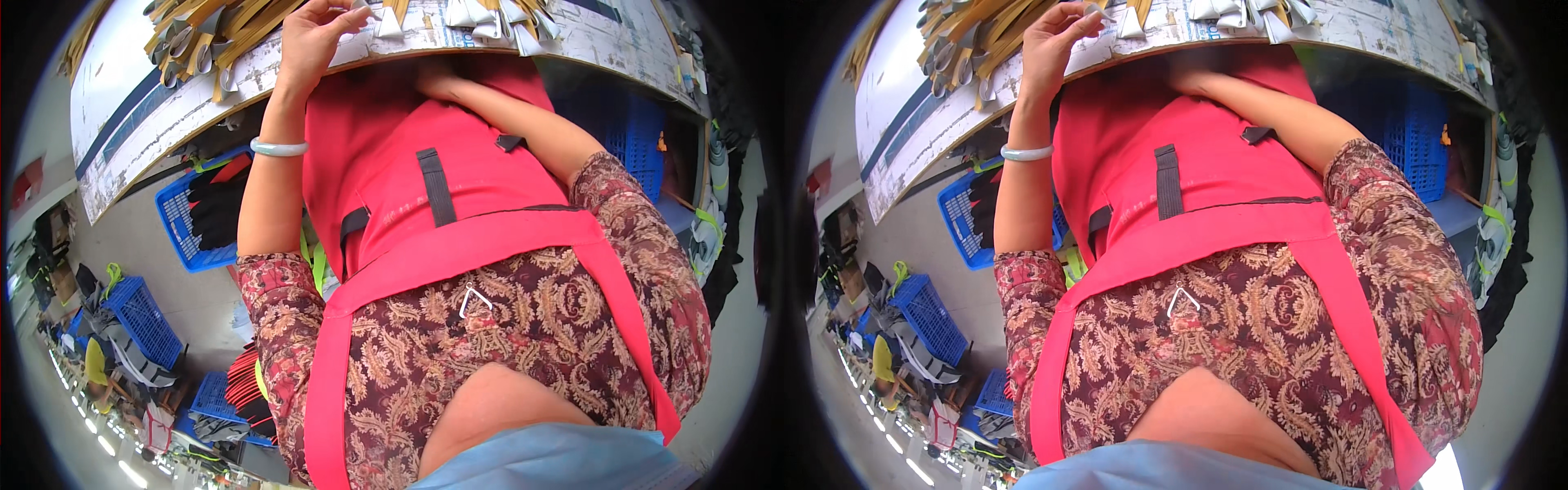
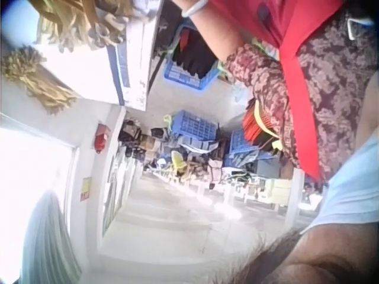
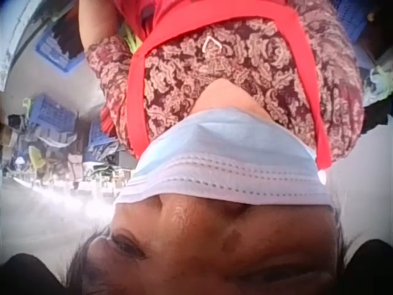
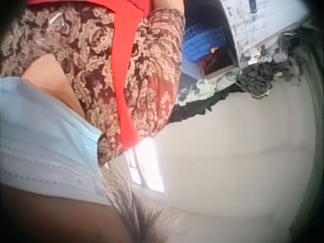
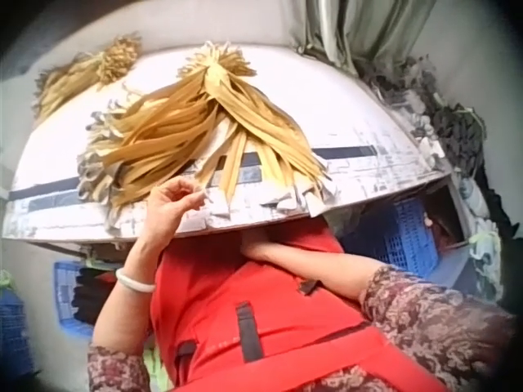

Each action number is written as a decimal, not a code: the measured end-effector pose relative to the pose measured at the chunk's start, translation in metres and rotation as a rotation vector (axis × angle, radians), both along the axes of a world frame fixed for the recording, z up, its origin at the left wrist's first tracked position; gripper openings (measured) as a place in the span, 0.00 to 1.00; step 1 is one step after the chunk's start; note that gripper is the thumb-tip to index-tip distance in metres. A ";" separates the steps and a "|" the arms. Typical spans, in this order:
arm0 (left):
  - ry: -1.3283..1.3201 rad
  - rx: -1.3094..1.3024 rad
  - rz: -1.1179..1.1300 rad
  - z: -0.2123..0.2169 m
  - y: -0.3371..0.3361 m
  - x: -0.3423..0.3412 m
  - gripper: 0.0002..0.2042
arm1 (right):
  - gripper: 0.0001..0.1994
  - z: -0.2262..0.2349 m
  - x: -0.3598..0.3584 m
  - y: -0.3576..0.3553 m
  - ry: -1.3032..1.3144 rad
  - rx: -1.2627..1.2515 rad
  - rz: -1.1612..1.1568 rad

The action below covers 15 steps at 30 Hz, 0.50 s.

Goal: Applying tape to individual yellow fabric straps and bundling them together at a workshop bench.

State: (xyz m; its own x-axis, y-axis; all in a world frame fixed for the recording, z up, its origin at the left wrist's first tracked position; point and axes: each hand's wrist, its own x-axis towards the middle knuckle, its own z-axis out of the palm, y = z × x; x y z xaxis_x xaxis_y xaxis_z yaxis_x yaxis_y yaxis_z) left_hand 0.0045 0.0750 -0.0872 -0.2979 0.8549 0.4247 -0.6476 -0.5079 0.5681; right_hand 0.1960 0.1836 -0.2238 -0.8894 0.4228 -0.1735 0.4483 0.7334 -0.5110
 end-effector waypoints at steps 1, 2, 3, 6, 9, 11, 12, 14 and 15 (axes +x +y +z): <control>-0.007 0.005 -0.004 0.004 -0.001 0.001 0.03 | 0.21 0.000 0.005 -0.009 0.017 -0.213 0.090; 0.198 -0.314 0.163 0.007 -0.022 -0.002 0.03 | 0.22 0.036 -0.003 -0.031 -0.108 -0.690 0.091; 0.416 -0.621 0.289 0.013 -0.028 -0.003 0.03 | 0.23 0.082 -0.008 -0.045 -0.216 -1.154 0.046; 0.551 -0.572 0.281 0.013 -0.018 -0.012 0.08 | 0.17 0.029 0.008 -0.018 -0.171 -0.177 0.277; 0.522 -0.567 0.300 0.010 -0.027 -0.017 0.08 | 0.13 0.076 0.012 -0.015 -0.491 0.280 0.238; 0.507 -0.564 0.308 0.011 -0.033 -0.018 0.08 | 0.13 0.121 0.024 -0.017 -0.204 -0.206 0.555; 0.535 -0.565 0.301 0.017 -0.035 -0.017 0.08 | 0.13 0.152 0.020 -0.016 -0.132 -0.487 0.501; 0.570 -0.562 0.294 0.027 -0.036 -0.010 0.08 | 0.13 0.209 0.010 -0.006 0.045 -0.793 0.234; 0.522 -0.517 0.269 0.031 -0.034 -0.007 0.07 | 0.13 0.228 0.005 0.000 0.150 -0.812 0.029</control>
State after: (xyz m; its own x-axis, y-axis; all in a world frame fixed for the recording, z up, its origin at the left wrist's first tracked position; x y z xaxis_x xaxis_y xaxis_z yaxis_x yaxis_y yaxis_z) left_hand -0.0024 0.0414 -0.0561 -0.3940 0.9092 0.1343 -0.1241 -0.1974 0.9724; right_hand 0.2006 0.1835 0.0047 -0.9360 0.1934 -0.2940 0.3200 0.1201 -0.9398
